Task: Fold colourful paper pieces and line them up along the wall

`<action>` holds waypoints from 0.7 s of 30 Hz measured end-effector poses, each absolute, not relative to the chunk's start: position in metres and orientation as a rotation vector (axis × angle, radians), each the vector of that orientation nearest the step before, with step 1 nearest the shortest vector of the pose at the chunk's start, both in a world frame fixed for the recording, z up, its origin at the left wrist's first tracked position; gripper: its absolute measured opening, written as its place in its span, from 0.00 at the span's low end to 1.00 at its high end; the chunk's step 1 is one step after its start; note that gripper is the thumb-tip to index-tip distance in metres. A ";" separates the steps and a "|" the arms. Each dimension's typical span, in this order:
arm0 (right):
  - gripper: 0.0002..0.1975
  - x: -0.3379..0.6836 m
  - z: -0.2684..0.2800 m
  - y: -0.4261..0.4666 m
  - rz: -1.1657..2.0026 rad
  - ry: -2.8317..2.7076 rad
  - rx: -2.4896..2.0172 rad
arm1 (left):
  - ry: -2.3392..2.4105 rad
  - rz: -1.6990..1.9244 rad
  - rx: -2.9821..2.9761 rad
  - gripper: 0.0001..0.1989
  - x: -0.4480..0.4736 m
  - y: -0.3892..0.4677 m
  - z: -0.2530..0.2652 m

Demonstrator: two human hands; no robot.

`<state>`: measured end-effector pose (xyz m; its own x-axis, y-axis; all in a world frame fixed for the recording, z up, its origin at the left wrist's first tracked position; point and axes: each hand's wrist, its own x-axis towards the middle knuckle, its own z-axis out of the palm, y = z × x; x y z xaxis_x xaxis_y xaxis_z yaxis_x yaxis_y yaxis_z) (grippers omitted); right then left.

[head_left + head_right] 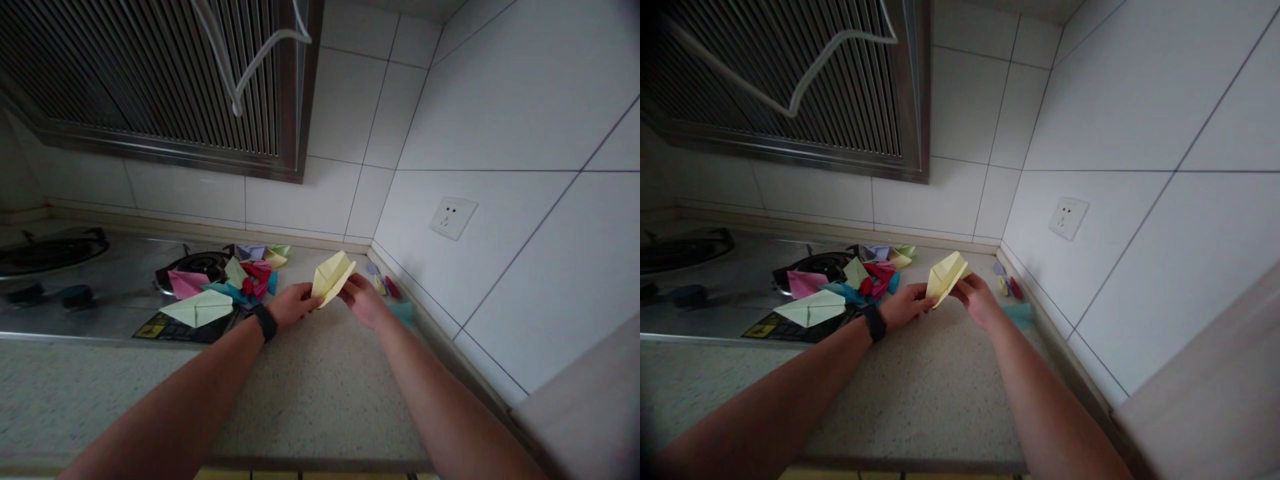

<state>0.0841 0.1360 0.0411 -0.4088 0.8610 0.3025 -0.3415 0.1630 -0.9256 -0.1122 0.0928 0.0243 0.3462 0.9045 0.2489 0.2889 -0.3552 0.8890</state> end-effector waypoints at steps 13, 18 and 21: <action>0.14 0.087 0.042 0.134 1.453 -1.419 -0.609 | 0.764 1.098 1.440 0.24 -0.112 0.087 0.034; 0.14 0.090 0.042 0.135 1.459 -1.443 -0.610 | 0.690 1.126 1.175 0.23 -0.116 0.082 0.039; 0.15 0.092 0.043 0.135 1.452 -1.435 -0.604 | 0.625 1.162 1.104 0.23 -0.117 0.082 0.040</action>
